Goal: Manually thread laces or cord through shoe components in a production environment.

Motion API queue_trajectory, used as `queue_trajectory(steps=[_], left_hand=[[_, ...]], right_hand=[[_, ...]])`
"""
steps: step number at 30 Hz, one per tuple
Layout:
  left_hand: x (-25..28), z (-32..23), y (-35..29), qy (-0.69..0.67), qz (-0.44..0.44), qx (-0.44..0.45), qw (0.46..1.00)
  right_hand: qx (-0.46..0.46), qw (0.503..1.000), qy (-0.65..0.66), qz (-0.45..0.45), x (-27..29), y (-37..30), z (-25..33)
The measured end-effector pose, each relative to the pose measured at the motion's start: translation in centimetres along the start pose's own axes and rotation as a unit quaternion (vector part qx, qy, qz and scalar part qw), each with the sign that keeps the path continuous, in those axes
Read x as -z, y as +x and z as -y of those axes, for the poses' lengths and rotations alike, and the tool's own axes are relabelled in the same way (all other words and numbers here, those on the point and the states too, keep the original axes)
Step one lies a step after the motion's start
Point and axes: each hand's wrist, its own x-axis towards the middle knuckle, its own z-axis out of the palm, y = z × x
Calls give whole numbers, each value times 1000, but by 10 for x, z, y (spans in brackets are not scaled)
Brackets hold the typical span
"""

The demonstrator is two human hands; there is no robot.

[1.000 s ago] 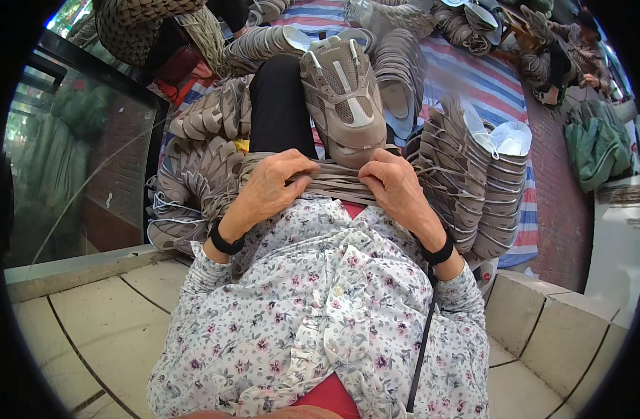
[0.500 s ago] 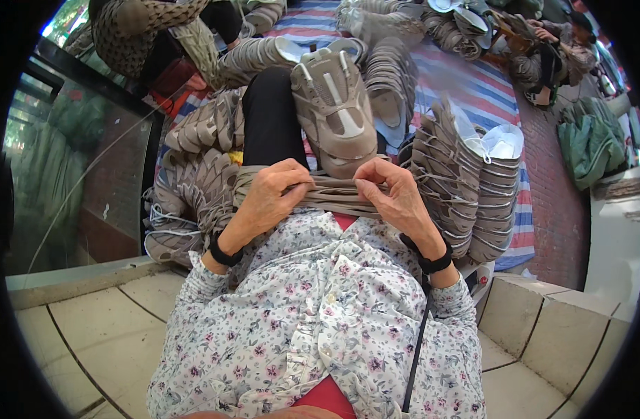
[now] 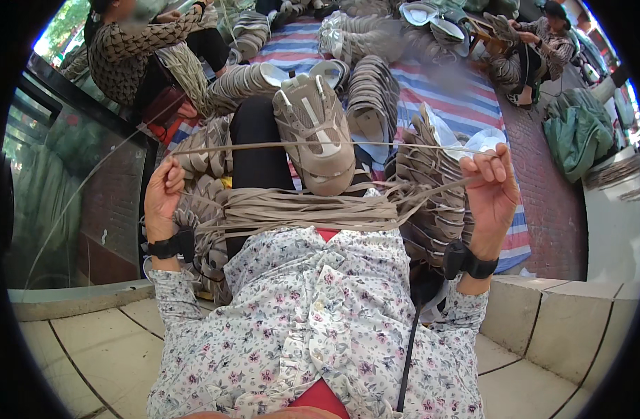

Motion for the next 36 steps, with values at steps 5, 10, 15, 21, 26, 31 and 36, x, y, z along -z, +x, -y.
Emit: queue_trajectory(steps=[5, 10, 15, 21, 26, 31, 36], left_hand=[[55, -2, 1, -78, -100, -30, 991], [78, -5, 4, -30, -221, -46, 974], [85, 5, 5, 86, -278, -65, 954], [23, 12, 0, 319, -285, -61, 902], [-113, 15, -27, 430, -22, -102, 897], [-192, 63, -50, 511, 190, -202, 814], [-211, 74, -57, 497, 161, -282, 805]], right_hand=[[68, 997, 29, 28, 0, 2, 25], [130, 990, 17, 44, -17, 4, 38], [176, 982, 10, 62, -28, 9, 68], [121, 986, 67, 96, -31, 0, 73], [-59, 906, -418, 40, -73, -2, -42], [101, 717, -658, 209, -111, 20, -135], [-71, 754, -620, 206, -111, 14, -168]])
